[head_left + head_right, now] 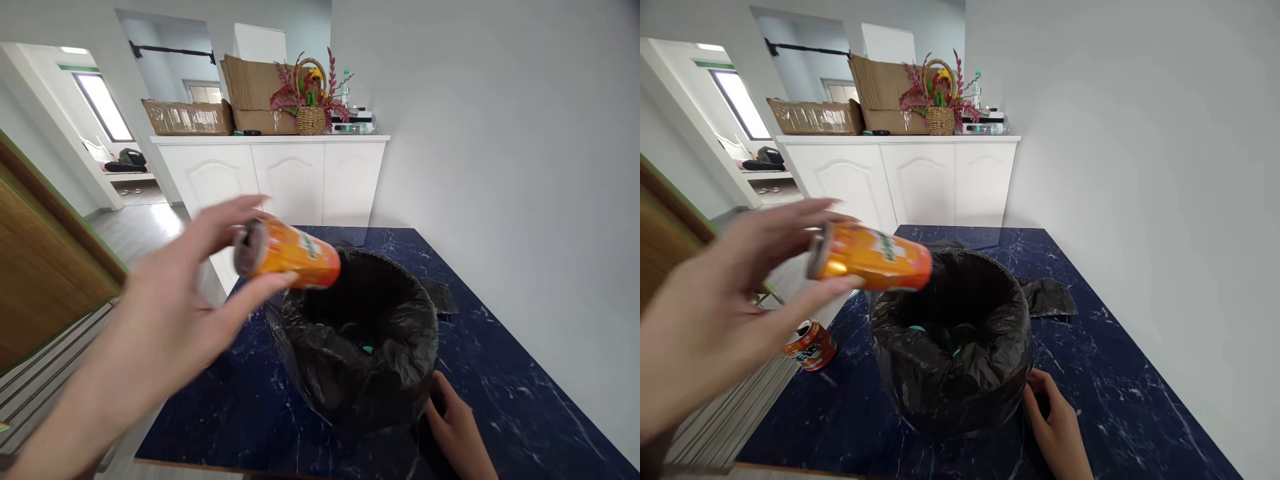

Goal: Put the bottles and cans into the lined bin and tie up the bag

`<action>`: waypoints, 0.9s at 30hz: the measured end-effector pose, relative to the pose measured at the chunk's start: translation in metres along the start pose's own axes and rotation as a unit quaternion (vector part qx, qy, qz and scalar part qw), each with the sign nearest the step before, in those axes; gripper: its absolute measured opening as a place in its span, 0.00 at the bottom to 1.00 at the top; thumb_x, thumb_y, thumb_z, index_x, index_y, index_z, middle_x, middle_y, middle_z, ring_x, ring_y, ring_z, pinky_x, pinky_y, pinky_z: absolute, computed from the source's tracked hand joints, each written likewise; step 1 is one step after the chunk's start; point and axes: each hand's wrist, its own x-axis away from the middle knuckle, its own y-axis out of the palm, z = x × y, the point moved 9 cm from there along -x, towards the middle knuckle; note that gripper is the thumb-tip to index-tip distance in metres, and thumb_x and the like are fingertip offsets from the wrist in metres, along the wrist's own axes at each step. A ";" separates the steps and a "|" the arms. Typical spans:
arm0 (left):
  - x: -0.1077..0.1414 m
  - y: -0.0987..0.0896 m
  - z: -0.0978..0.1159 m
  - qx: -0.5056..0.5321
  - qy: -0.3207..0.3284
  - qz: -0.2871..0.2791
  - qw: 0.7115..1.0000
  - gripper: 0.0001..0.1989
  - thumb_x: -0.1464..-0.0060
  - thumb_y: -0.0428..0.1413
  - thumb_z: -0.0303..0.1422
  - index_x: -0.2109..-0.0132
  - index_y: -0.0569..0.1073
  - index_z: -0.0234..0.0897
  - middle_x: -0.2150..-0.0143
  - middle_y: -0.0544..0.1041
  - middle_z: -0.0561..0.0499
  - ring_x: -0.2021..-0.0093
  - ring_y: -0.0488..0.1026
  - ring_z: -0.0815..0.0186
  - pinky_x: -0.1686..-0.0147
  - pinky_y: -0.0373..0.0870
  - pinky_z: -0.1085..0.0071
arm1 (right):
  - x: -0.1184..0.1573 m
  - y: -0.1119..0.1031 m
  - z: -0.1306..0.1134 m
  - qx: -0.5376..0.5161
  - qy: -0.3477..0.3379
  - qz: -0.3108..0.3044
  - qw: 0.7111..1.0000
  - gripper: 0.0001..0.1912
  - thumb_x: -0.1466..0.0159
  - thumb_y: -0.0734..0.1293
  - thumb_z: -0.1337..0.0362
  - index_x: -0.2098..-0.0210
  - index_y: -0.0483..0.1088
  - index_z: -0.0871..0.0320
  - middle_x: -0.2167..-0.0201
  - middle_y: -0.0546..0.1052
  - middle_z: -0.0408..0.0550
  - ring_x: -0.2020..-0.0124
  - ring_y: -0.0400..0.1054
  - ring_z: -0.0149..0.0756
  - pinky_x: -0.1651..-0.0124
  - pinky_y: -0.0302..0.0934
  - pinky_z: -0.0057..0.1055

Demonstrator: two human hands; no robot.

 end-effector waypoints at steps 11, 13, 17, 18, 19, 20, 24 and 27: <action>0.040 0.043 -0.078 -0.099 -0.075 -0.110 0.986 0.31 0.34 0.50 0.61 0.33 0.70 0.53 0.31 0.75 0.46 0.33 0.73 0.42 0.31 0.69 0.44 | -0.003 -0.001 0.003 -0.008 -0.005 -0.024 1.000 0.24 0.31 0.67 0.40 0.52 0.79 0.52 0.56 0.86 0.55 0.55 0.84 0.50 0.60 0.79 0.33; 0.070 0.037 -0.133 -0.157 -0.116 -0.123 0.973 0.36 0.37 0.48 0.65 0.35 0.71 0.48 0.35 0.77 0.39 0.35 0.74 0.38 0.33 0.69 0.41 | -0.003 -0.001 0.007 -0.005 0.004 -0.019 1.000 0.25 0.31 0.66 0.39 0.52 0.79 0.52 0.56 0.86 0.55 0.55 0.84 0.51 0.62 0.78 0.32; 0.140 0.053 -0.213 -0.169 -0.183 -0.185 0.951 0.38 0.39 0.49 0.64 0.34 0.70 0.45 0.38 0.76 0.33 0.39 0.77 0.35 0.41 0.75 0.41 | -0.002 0.000 0.008 -0.006 0.013 -0.005 1.000 0.26 0.32 0.66 0.37 0.53 0.79 0.52 0.56 0.86 0.55 0.56 0.84 0.50 0.61 0.78 0.32; 0.153 0.059 -0.221 -0.156 -0.196 -0.196 0.948 0.35 0.36 0.49 0.62 0.33 0.68 0.46 0.38 0.76 0.35 0.42 0.79 0.38 0.45 0.78 0.45 | -0.002 0.000 0.006 -0.008 0.010 -0.007 1.000 0.26 0.32 0.66 0.38 0.53 0.79 0.52 0.56 0.86 0.55 0.56 0.84 0.50 0.60 0.78 0.33; 0.163 0.063 -0.224 -0.143 -0.209 -0.203 0.946 0.34 0.34 0.48 0.60 0.32 0.67 0.46 0.39 0.75 0.36 0.46 0.81 0.42 0.49 0.80 0.48 | -0.002 0.001 0.005 -0.009 0.009 -0.008 1.000 0.26 0.31 0.66 0.38 0.53 0.79 0.53 0.56 0.85 0.55 0.56 0.83 0.50 0.59 0.78 0.34; 0.168 0.066 -0.223 -0.135 -0.217 -0.205 0.945 0.33 0.33 0.46 0.58 0.31 0.66 0.46 0.41 0.75 0.37 0.50 0.82 0.44 0.54 0.82 0.51 | -0.002 0.001 0.004 -0.009 0.008 -0.009 1.000 0.26 0.31 0.65 0.38 0.53 0.78 0.53 0.56 0.85 0.56 0.55 0.83 0.50 0.58 0.78 0.34; 0.128 0.037 -0.172 -0.144 -0.203 -0.109 0.962 0.31 0.32 0.48 0.57 0.32 0.67 0.46 0.43 0.73 0.39 0.54 0.81 0.47 0.51 0.81 0.47 | -0.002 0.001 0.001 -0.002 0.013 -0.005 1.000 0.26 0.31 0.65 0.39 0.53 0.78 0.53 0.55 0.85 0.56 0.53 0.83 0.51 0.57 0.78 0.36; 0.073 -0.016 -0.106 -0.132 -0.193 0.083 0.969 0.34 0.35 0.57 0.55 0.28 0.64 0.50 0.39 0.74 0.44 0.48 0.79 0.47 0.44 0.78 0.45 | -0.002 0.002 -0.001 -0.006 0.011 -0.010 1.000 0.24 0.30 0.65 0.40 0.52 0.77 0.53 0.55 0.84 0.55 0.53 0.82 0.50 0.56 0.77 0.35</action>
